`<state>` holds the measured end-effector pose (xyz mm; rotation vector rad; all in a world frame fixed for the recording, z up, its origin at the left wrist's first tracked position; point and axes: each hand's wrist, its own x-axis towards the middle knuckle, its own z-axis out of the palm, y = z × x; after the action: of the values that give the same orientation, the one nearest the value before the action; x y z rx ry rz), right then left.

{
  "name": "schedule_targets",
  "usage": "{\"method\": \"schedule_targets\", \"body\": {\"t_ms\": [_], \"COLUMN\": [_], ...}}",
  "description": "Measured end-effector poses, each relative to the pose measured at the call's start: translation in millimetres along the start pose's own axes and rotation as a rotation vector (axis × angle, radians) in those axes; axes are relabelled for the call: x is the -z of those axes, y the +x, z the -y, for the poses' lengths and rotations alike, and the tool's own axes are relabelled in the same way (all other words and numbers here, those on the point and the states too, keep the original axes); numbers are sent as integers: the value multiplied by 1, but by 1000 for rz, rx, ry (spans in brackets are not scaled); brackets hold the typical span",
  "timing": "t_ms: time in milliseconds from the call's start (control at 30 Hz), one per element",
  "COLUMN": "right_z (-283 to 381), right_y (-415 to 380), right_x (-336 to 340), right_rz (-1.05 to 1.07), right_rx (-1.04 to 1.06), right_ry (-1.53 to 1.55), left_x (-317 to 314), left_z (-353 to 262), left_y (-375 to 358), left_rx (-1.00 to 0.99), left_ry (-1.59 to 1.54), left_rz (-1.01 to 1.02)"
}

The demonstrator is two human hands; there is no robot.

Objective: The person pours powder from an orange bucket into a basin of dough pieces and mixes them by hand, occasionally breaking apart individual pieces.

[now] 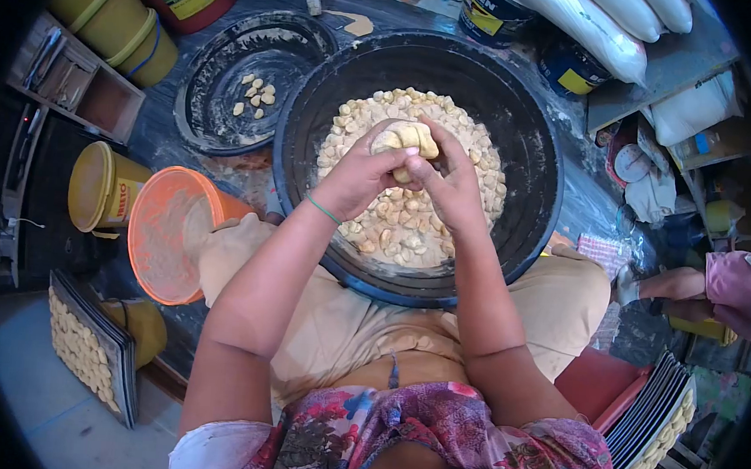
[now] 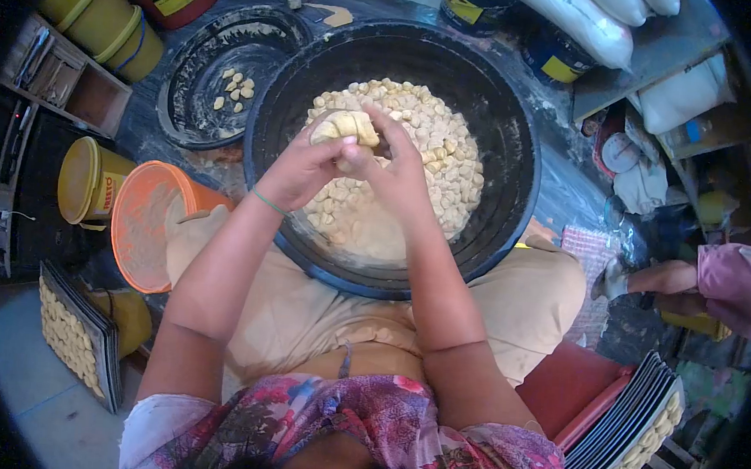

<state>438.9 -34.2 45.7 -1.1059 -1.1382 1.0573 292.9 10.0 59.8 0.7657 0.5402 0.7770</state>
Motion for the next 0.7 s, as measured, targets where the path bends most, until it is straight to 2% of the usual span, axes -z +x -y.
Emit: {"method": "schedule_targets", "body": {"t_ms": [100, 133, 200, 300, 400, 500, 533, 633, 667, 700], "right_z": [-3, -4, -4, -1, 10, 11, 9, 4, 3, -2], "right_y": [1, 3, 5, 1, 5, 5, 7, 14, 12, 10], "right_x": [9, 10, 11, 12, 6, 10, 10, 31, 43, 45], "right_rz": [-4, 5, 25, -92, -360, -420, -509, -689, -525, -466], "right_rx": [2, 59, 173, 106, 94, 127, 140, 203, 185, 202], "right_ry": [-30, -21, -5, 118, 404, 360, 280, 317, 186, -33], "left_x": [-1, -2, 5, 8, 7, 6, 5, 7, 6, 4], "left_z": [1, 2, 1, 1, 0, 5, 5, -11, -15, -17], "left_y": [-2, -2, 0, 3, 2, 3, 4, -2, -3, -3], "left_rx": [-45, -67, -30, -23, 2, -13, -31, 9, -30, 4], "left_ry": [52, 64, 121, 214, 337, 390, 397, 238, 263, 239], "left_rz": [-92, -136, -84, -35, -46, -92, -111, -148, -158, -152]}}
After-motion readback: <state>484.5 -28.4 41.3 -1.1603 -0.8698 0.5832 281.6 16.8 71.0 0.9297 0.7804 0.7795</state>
